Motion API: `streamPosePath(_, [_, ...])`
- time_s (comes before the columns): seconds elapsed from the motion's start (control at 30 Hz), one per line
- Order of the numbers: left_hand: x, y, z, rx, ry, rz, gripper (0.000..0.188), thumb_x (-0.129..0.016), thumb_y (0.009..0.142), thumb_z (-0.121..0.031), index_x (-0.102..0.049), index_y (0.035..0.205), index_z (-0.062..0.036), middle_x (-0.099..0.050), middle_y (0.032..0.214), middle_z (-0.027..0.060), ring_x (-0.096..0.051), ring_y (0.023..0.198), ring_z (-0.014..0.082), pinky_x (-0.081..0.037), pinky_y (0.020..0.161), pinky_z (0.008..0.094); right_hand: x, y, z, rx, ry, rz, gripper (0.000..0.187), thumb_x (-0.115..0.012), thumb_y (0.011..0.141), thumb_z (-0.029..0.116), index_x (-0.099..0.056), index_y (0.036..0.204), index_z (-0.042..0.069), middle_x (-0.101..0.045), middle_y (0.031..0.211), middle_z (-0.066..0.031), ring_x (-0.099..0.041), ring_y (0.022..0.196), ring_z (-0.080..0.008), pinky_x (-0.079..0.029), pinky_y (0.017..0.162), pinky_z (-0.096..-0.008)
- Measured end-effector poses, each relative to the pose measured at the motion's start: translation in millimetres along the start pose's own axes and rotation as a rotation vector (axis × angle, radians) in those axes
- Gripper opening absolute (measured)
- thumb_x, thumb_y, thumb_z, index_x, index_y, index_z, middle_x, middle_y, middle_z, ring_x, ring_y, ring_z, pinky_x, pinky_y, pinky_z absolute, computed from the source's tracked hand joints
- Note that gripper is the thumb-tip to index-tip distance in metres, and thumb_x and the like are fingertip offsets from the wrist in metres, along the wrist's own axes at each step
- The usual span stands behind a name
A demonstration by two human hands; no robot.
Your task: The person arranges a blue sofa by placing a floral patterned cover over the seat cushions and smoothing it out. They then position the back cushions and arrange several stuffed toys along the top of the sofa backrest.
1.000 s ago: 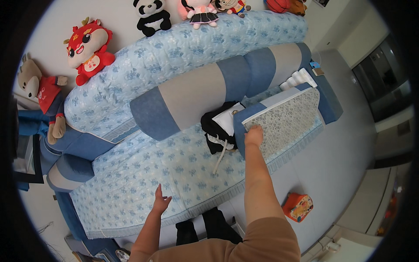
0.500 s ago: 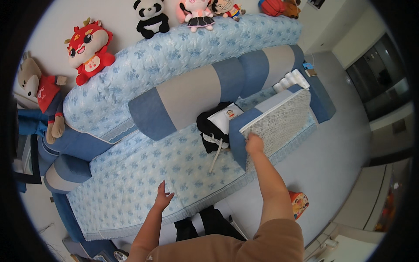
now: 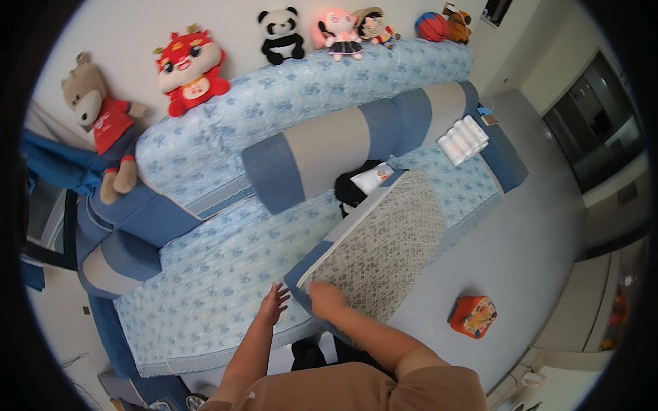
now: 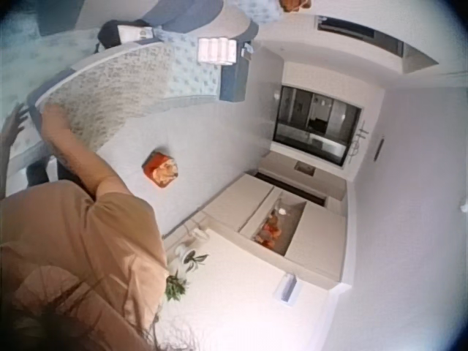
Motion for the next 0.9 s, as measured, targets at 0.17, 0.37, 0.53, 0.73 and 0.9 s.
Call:
streamPosePath(0.17, [41.5, -53.0, 40.6, -0.037, -0.085, 0.089, 0.075, -0.036, 0.089, -0.063, -0.02, 0.145, -0.0152, -0.027, 0.148, 0.0066, -0.023, 0.135, 0.0262, -0.016, 0.107, 0.053, 41.3, 15.9, 70.7, 0.032, 0.057, -0.198, 0.016, -0.057, 0.082, 0.017, -0.052, 0.086, 0.001, -0.059, 0.085, -0.0194, -0.059, 0.078, -0.0388, -0.047, 0.07, -0.047])
streamPosePath(0.37, [136.8, -130.7, 54.5, -0.209, -0.401, -0.03, 0.073, -0.033, 0.089, -0.063, -0.027, 0.142, -0.0132, -0.032, 0.145, 0.0055, -0.027, 0.134, 0.0256, -0.021, 0.107, 0.0501, 62.7, -20.8, 213.8, 0.182, 0.226, -0.241, 0.018, -0.059, 0.082, 0.017, -0.051, 0.08, 0.001, -0.059, 0.078, -0.0198, -0.057, 0.076, -0.0392, -0.044, 0.067, -0.0466])
streamPosePath(0.53, [217.8, -211.8, 48.0, -0.284, -0.641, 0.055, 0.075, -0.034, 0.088, -0.063, -0.027, 0.142, -0.0122, -0.032, 0.144, 0.0072, -0.03, 0.132, 0.0274, -0.026, 0.106, 0.0471, 54.9, -61.4, 331.1, 0.422, 0.277, -0.188, 0.017, -0.059, 0.082, 0.015, -0.05, 0.076, 0.003, -0.057, 0.072, -0.0164, -0.055, 0.065, -0.0346, -0.043, 0.06, -0.0435])
streamPosePath(0.73, [287.4, -287.4, 51.5, -0.416, -0.645, -0.108, 0.075, -0.038, 0.087, -0.062, -0.027, 0.142, -0.0129, -0.03, 0.145, 0.0072, -0.029, 0.131, 0.027, -0.028, 0.103, 0.0461, 28.9, -89.6, 442.8, 0.57, 0.634, 0.218, 0.011, -0.056, 0.087, 0.008, -0.049, 0.08, 0.004, -0.048, 0.068, 0.0018, -0.047, 0.06, -0.0059, -0.043, 0.05, -0.0255])
streamPosePath(0.9, [322.8, -346.5, 70.8, -0.512, -0.718, -0.254, 0.075, -0.041, 0.086, -0.061, -0.026, 0.143, -0.0134, -0.029, 0.145, 0.0073, -0.029, 0.13, 0.0267, -0.03, 0.102, 0.0453, -8.2, -107.5, 496.8, 0.586, 0.786, 0.464, 0.007, -0.054, 0.089, 0.01, -0.05, 0.084, 0.007, -0.049, 0.073, 0.0034, -0.048, 0.065, -0.0055, -0.046, 0.056, -0.0249])
Point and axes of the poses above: each hand's wrist, its own y-axis towards the middle knuckle, its own x-axis out of the back of the hand, z = x × y, the point moved 7 cm from there along y, towards the middle knuckle
